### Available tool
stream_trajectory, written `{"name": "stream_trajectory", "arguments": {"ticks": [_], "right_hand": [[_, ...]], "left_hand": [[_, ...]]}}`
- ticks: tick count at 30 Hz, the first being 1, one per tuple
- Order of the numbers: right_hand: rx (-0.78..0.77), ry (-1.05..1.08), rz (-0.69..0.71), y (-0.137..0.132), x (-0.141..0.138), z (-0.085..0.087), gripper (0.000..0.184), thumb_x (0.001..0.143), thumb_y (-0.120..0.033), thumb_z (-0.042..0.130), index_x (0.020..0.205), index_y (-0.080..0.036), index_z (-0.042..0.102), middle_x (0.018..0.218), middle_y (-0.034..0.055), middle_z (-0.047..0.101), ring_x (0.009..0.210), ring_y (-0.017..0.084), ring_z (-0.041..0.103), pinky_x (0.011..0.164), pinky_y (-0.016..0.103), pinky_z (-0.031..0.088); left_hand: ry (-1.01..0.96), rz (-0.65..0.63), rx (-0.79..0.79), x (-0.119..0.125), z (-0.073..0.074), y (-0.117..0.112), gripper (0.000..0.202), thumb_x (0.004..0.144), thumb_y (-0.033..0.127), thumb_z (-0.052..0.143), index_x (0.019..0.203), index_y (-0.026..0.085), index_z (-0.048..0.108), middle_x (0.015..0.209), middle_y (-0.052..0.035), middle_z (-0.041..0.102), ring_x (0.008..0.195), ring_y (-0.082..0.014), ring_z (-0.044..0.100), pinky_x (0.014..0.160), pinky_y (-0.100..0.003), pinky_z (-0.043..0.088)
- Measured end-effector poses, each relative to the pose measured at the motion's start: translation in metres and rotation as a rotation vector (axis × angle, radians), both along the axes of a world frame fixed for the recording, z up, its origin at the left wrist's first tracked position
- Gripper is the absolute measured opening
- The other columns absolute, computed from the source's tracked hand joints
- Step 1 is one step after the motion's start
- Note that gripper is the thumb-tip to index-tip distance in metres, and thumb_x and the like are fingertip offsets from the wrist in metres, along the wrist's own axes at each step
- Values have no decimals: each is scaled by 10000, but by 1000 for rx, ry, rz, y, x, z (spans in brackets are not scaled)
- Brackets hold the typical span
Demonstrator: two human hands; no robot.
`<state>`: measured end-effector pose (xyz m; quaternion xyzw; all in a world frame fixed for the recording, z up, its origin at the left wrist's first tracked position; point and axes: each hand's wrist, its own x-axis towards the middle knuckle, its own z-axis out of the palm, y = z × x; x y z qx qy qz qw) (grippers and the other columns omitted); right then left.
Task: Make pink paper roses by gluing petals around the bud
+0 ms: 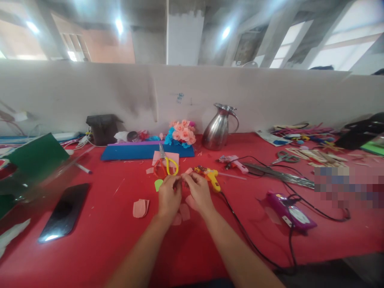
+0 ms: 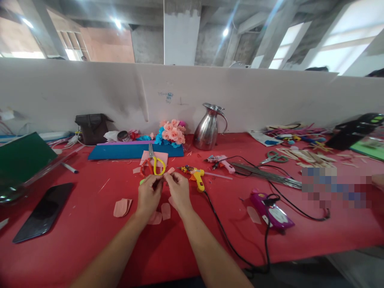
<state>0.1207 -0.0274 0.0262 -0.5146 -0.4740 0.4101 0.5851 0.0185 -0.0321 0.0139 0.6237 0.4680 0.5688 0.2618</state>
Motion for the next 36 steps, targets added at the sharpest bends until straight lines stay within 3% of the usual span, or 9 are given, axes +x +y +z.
{"name": "stream_trajectory", "arguments": {"ticks": [7,12,21,28,36], "right_hand": [[26,59,43,2,1,-4,258,732,-404,605,668,-155,634,593,-12,546,574,116,473,547,236,364],[32,67,78,-2,-1,4,257,727,-400,626,631,-161,616,567,-22,527,548,104,454,537,232,370],[92,163,236,-6,-1,7,172,680,-329,697,802,-210,680,775,12,671,698,150,591,683,285,481],[143,76,226,-7,0,7,171,692,-339,690,791,-200,675,695,4,656,615,141,579,620,274,471],[142,86,178,-6,0,7,197,678,-355,696,723,-192,594,622,-15,586,552,131,538,553,263,450]], "left_hand": [[-317,-136,-228,1,6,1,102,744,219,578,785,158,650,730,-34,632,647,-130,548,615,-236,409],[-509,-200,-339,-2,10,2,140,708,290,642,691,151,635,627,7,581,572,-87,482,588,-211,374],[-965,-515,-617,-17,12,9,138,589,194,725,643,145,608,539,34,490,503,-55,424,516,-189,320],[-996,-589,-644,-16,7,12,166,570,176,739,663,137,607,581,20,525,527,-60,447,546,-198,344],[-968,-562,-598,-10,7,10,201,603,211,737,721,164,582,644,25,527,543,-59,450,551,-199,348]]}}
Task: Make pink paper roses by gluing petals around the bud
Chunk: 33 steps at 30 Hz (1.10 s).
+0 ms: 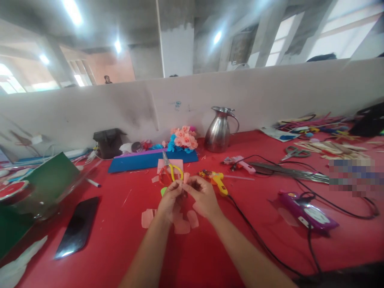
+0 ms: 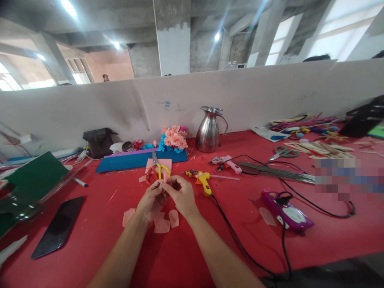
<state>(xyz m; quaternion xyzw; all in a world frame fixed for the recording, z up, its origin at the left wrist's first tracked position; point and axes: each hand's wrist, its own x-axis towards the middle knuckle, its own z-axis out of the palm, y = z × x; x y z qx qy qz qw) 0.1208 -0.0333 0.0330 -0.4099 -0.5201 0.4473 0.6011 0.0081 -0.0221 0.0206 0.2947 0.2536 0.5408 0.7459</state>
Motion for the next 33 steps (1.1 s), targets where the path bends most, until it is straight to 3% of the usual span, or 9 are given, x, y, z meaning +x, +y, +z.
{"name": "stream_trajectory", "arguments": {"ticks": [9,15,21,27,33], "right_hand": [[8,-4,-23,-1,-2,1,204,669,-325,711,709,-201,554,593,-53,530,520,101,512,505,224,408],[7,-38,5,-3,-2,0,203,720,-370,656,811,-194,613,638,-17,597,540,130,556,546,263,440],[45,-84,-82,-3,-3,-3,169,722,-352,650,789,-201,615,636,-13,594,548,131,544,529,255,429],[196,-156,-244,-8,-1,3,238,739,-301,643,951,-232,558,794,-2,566,618,113,514,572,242,426],[270,-246,-264,-11,-3,6,174,772,-298,608,930,-230,582,860,16,550,599,104,480,566,246,414]], "left_hand": [[19,-33,-40,-1,-1,-2,236,587,227,764,710,162,573,609,36,513,522,-57,450,547,-199,374],[19,-38,-69,-1,-1,0,255,590,234,776,753,149,599,646,20,551,530,-57,460,569,-208,403],[13,-18,-73,0,2,-2,248,602,258,773,736,152,592,635,21,543,541,-58,472,555,-192,401],[56,31,-29,-2,-1,2,229,613,267,755,690,153,572,593,33,499,518,-47,442,525,-177,363],[125,98,27,1,-2,3,234,577,263,764,678,148,586,634,19,517,578,-61,466,561,-184,363]]}}
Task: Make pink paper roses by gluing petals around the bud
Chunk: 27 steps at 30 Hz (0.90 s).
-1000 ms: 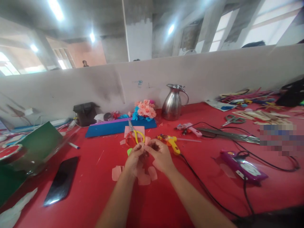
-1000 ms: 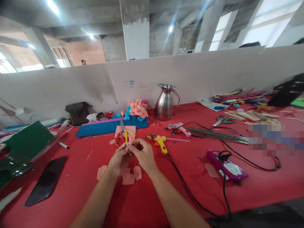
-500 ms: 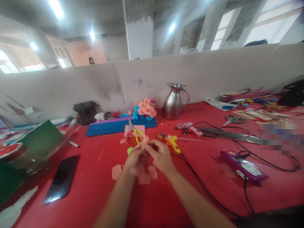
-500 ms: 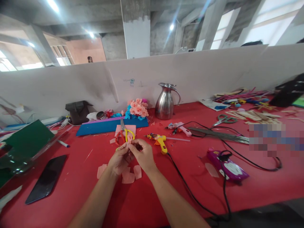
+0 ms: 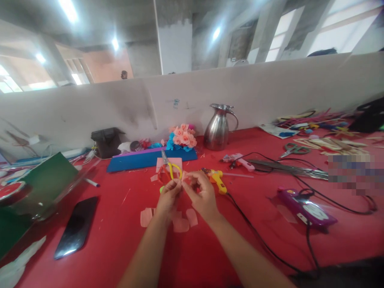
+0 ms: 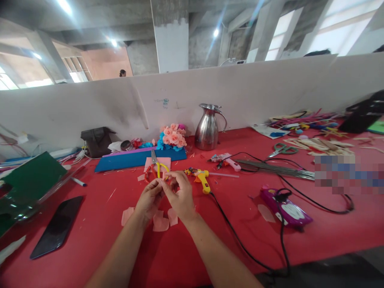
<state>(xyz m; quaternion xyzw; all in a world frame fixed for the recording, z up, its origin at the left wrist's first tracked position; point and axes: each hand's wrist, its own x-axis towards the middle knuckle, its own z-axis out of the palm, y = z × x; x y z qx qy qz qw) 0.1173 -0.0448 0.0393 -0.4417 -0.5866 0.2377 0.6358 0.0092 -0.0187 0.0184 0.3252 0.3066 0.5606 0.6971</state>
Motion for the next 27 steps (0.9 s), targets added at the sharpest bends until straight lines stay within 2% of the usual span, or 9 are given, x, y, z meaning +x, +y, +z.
{"name": "stream_trajectory", "arguments": {"ticks": [5,11,17,22,27], "right_hand": [[-26,-6,-52,0,0,1,146,776,-307,602,895,-226,574,763,-5,525,602,115,464,553,242,393],[3,-74,-89,-2,1,5,119,789,-323,585,745,-215,604,661,-13,483,562,118,437,534,247,370],[33,-122,21,-9,-2,8,109,813,-286,551,791,-228,641,712,14,562,608,133,500,563,260,398],[-56,30,-32,-6,1,6,104,789,-309,574,843,-221,581,695,-1,572,576,129,498,532,248,388],[-93,23,-8,-1,4,3,112,809,-318,536,783,-210,557,698,3,582,588,130,520,549,248,408]], "left_hand": [[63,11,49,0,-1,-1,225,629,304,736,670,143,584,627,24,506,554,-50,424,546,-179,343],[97,7,75,-1,-3,0,202,654,304,716,669,148,589,617,27,501,552,-53,419,545,-178,335],[42,-50,39,-1,0,-2,190,623,272,729,695,150,603,631,9,534,568,-76,456,571,-203,352],[-36,-79,-31,-1,0,-2,175,644,252,719,714,156,591,600,28,495,519,-56,416,552,-195,341],[-30,-84,-32,-1,-2,-2,171,648,237,719,716,149,588,616,22,510,540,-56,439,553,-189,346]]}}
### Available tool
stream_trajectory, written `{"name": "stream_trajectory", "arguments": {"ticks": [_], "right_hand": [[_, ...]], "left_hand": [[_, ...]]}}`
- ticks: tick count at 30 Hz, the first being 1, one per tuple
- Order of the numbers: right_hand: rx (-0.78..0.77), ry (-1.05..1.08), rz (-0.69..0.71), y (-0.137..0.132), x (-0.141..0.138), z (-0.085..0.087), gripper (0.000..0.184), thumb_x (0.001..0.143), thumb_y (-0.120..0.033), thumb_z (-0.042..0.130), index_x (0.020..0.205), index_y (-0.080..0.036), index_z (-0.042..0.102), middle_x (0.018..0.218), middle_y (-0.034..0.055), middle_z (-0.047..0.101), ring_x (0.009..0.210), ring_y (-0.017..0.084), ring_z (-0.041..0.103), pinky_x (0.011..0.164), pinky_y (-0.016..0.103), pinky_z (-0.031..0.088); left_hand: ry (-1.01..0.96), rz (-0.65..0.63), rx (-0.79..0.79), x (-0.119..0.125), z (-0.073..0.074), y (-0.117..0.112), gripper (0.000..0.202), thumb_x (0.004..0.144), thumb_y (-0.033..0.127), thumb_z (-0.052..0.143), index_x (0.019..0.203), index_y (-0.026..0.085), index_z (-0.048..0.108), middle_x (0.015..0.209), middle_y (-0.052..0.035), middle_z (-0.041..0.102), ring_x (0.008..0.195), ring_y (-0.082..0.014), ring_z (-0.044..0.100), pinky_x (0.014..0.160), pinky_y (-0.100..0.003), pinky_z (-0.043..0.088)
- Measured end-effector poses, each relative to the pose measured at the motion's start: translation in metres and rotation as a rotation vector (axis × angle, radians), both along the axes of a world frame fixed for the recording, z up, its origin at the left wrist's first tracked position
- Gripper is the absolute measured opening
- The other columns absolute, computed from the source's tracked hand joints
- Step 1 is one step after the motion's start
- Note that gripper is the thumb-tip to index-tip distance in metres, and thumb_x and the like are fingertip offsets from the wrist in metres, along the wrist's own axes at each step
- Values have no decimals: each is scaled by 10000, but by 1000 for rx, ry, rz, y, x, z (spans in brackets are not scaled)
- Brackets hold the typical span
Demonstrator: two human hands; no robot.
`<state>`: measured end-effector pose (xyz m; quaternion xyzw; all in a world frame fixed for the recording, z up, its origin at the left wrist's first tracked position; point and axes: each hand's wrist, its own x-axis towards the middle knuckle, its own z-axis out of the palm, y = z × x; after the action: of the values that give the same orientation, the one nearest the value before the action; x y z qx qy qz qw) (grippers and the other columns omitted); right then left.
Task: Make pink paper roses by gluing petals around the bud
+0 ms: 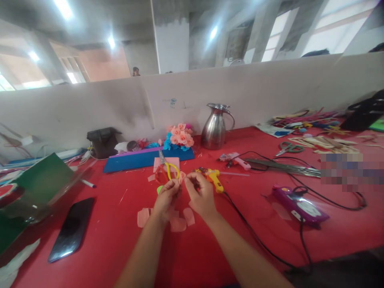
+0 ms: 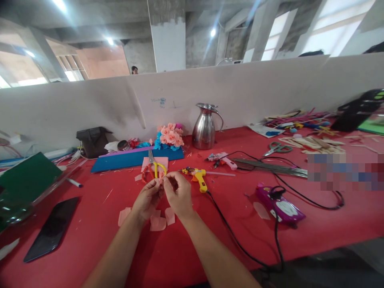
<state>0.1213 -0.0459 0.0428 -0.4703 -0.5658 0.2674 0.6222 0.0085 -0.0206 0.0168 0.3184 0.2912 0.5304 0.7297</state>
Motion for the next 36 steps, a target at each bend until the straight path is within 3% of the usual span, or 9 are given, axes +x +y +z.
{"name": "stream_trajectory", "arguments": {"ticks": [4,9,13,16,20,23,28,36], "right_hand": [[8,11,-15,1,0,-2,120,816,-298,515,748,-206,548,656,-9,563,580,124,520,552,240,417],[-58,-52,104,6,-3,-7,164,776,-325,587,859,-186,610,785,25,620,667,139,569,620,255,463],[-35,-111,97,9,-4,-11,180,776,-352,605,808,-186,665,804,46,630,720,157,592,645,268,476],[-5,-106,44,11,-2,-14,187,785,-361,599,800,-188,669,832,58,643,740,167,605,632,268,483],[15,-202,-35,12,0,-19,156,796,-324,594,819,-190,671,843,66,678,756,180,624,657,285,484],[16,-259,-38,12,-1,-20,145,805,-297,580,833,-194,678,824,65,696,740,185,631,666,297,484],[13,-286,-24,11,-3,-17,141,809,-277,562,816,-200,681,798,54,701,706,179,632,641,287,479],[19,-319,-22,11,-3,-19,125,800,-274,579,791,-201,680,796,51,697,691,177,622,631,282,464]], "left_hand": [[-31,18,-25,-1,1,0,181,628,213,734,697,140,583,617,23,522,530,-46,444,532,-173,345],[-91,28,-89,-1,4,-2,206,591,188,752,710,149,588,653,16,565,587,-67,518,592,-180,401],[-98,-13,-72,0,5,-3,203,588,217,752,705,156,598,676,6,591,614,-85,540,613,-200,414],[58,42,1,-2,7,-2,190,600,226,737,734,166,615,702,2,600,643,-98,542,623,-210,408],[425,395,284,-9,14,-4,130,727,302,636,778,185,615,792,-12,608,761,-128,550,717,-237,412],[666,529,479,-13,22,-8,150,792,329,561,776,188,607,801,-22,590,800,-148,538,758,-264,408],[870,606,704,-13,26,-10,116,805,270,537,749,185,592,795,-30,585,817,-163,538,752,-283,415],[1006,647,772,-14,20,-6,108,796,186,509,735,183,598,774,-32,614,780,-166,556,731,-302,414]]}}
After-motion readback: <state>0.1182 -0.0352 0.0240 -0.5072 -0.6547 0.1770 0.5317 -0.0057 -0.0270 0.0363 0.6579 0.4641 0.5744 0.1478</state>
